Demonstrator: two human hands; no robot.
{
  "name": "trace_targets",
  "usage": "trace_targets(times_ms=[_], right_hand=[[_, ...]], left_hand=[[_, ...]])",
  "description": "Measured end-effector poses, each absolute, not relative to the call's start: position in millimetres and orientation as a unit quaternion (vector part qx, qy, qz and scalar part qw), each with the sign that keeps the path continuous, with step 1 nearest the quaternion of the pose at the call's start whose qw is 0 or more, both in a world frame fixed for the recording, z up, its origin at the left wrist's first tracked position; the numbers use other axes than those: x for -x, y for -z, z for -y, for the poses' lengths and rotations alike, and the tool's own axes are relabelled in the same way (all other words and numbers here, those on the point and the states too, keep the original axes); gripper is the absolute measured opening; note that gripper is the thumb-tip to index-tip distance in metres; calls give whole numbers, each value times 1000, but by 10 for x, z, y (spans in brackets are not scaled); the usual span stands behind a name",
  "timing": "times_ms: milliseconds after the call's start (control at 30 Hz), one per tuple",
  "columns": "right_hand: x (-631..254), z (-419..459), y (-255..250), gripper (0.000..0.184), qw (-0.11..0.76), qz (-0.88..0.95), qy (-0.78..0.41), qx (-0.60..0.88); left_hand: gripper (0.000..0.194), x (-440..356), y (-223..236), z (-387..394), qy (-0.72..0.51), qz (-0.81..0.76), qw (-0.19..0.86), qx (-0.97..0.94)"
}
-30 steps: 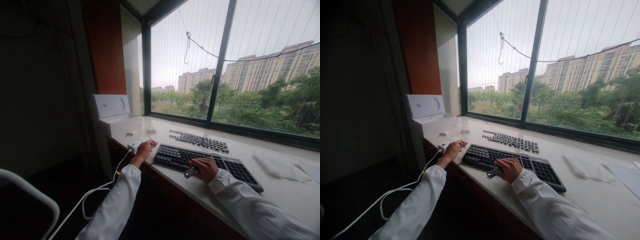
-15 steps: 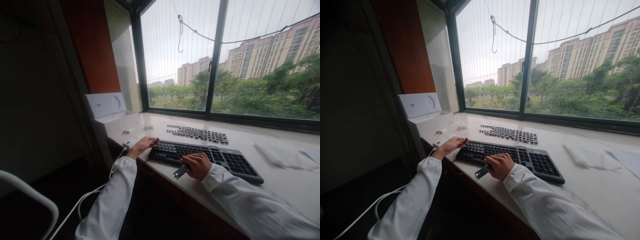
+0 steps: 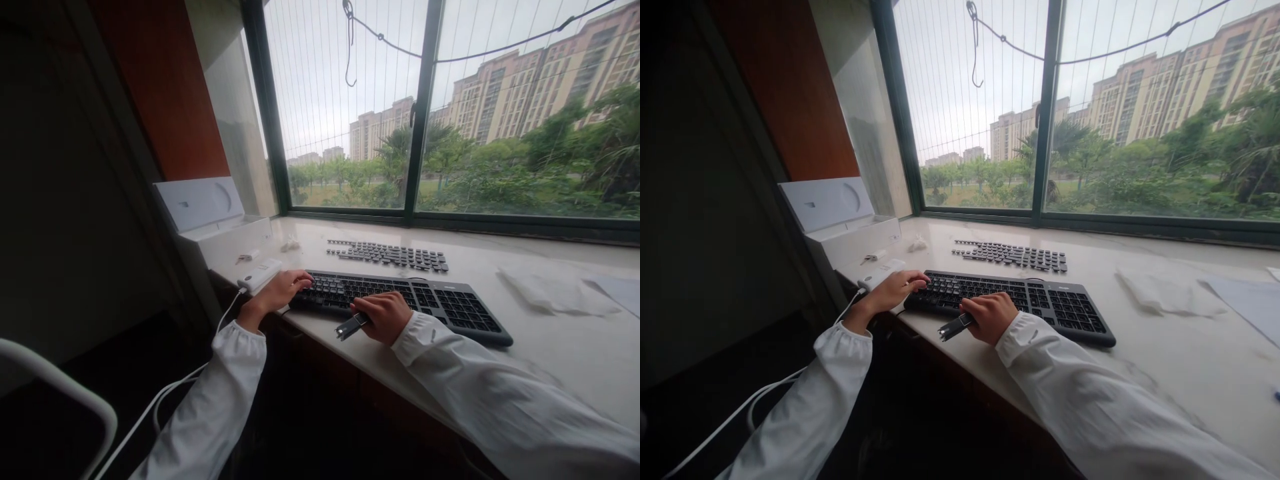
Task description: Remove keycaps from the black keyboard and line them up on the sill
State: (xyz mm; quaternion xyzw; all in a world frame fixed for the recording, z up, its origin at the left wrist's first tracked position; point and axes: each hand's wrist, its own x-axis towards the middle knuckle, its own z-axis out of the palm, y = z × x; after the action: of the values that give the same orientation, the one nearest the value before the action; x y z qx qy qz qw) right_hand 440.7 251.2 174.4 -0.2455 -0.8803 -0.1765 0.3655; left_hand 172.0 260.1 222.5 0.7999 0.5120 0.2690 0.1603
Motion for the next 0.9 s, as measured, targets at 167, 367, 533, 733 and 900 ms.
trace_targets(times_ms=[167, 367, 533, 733, 900], right_hand=[[-4412, -2511, -1740, 12, 359, 883, 173, 246], [-4413, -2514, -1742, 12, 357, 884, 174, 248], [-4407, -2524, -1733, 16, 355, 884, 177, 249], [-4417, -2531, -1718, 11, 353, 884, 178, 250], [-4415, -2531, -1720, 13, 358, 883, 177, 247]], left_hand=[[29, -1626, -2184, -2537, -265, -511, 102, -811], [24, -1645, -2079, -2538, -281, -490, 53, -823], [23, -1648, -2049, -2525, -264, -493, 31, -828], [24, -1612, -2050, -2511, -231, -487, -28, -842], [26, -1602, -2043, -2513, -204, -496, -40, -843]])
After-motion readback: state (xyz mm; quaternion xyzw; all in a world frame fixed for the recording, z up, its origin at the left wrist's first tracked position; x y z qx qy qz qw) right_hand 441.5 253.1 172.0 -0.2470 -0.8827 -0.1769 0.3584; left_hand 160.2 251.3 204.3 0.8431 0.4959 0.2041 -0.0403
